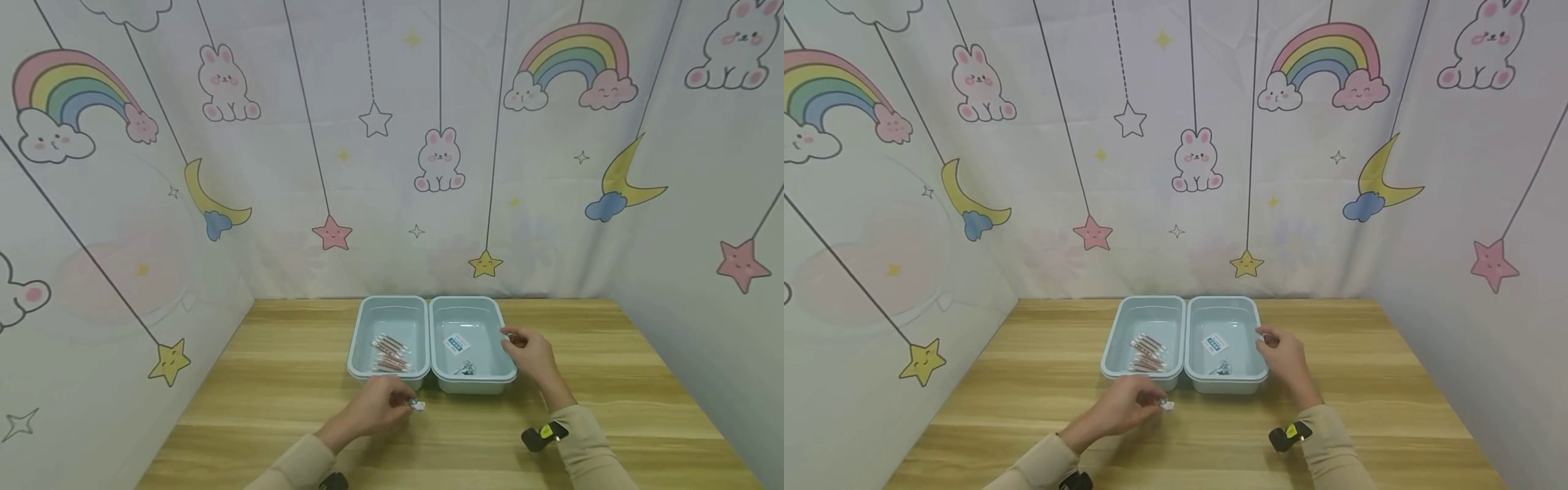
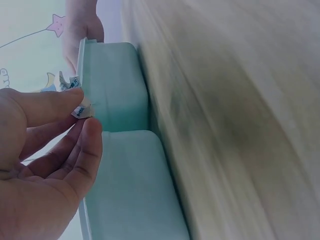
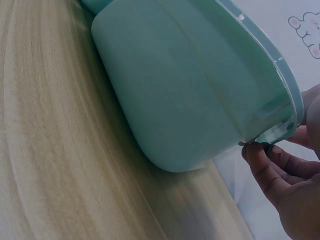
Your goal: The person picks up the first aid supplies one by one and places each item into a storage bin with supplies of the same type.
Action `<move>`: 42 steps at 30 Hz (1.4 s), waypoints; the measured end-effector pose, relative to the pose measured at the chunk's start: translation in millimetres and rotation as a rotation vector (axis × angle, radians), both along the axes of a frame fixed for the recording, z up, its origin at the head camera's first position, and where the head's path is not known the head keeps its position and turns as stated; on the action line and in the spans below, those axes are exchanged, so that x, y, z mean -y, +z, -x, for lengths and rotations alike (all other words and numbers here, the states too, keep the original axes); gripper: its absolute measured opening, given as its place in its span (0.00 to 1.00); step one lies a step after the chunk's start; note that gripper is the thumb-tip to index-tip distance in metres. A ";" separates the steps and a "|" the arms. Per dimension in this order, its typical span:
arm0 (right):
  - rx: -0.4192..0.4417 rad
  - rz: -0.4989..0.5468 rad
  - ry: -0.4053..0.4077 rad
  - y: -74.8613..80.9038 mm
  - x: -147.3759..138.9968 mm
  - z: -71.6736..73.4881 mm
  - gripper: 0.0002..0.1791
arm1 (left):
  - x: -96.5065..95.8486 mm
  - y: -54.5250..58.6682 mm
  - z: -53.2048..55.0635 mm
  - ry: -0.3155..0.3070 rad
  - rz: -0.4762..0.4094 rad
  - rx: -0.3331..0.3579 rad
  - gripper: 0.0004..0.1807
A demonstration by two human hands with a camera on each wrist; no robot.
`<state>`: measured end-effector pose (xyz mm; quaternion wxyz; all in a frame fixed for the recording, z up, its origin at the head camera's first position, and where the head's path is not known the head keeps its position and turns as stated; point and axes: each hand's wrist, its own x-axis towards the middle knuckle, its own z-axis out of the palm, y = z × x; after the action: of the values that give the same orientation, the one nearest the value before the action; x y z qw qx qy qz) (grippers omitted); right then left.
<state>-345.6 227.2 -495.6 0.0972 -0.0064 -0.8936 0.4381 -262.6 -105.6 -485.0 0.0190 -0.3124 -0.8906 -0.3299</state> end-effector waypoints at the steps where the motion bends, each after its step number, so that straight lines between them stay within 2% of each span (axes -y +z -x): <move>1: -0.001 0.000 0.001 0.3 0.0 0.0 0.16 | -1.5 1.3 0.3 0.001 0.005 -0.005 0.07; 6: -0.005 -0.006 0.008 0.4 -0.7 -0.7 0.16 | -9.2 4.9 2.7 -0.002 0.021 -0.034 0.07; 13: -0.011 -0.002 0.007 1.0 -0.6 -0.2 0.16 | -18.7 14.5 9.1 -0.010 -0.003 -0.059 0.08; 18: -0.020 -0.013 0.005 -0.5 -0.7 0.9 0.16 | -21.7 19.7 13.4 -0.006 -0.002 -0.040 0.09; 21: -0.027 -0.015 0.004 -0.1 -0.3 0.8 0.16 | -22.6 20.9 16.1 -0.007 -0.001 -0.037 0.09; 28: -0.026 -0.020 0.001 0.7 0.4 -0.5 0.16 | -25.1 22.5 20.9 -0.004 -0.018 -0.085 0.09; 37: -0.008 -0.004 0.002 -0.3 -0.2 -0.5 0.16 | -29.5 22.2 28.5 0.005 -0.074 -0.071 0.10; 42: -0.023 -0.007 0.005 -0.2 -0.5 -0.2 0.17 | -32.2 24.9 30.8 0.024 -0.071 -0.057 0.09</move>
<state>-345.4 227.6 -495.9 0.1066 0.0011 -0.8940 0.4351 -293.4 -73.4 -460.1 0.0592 -0.3101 -0.8812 -0.3519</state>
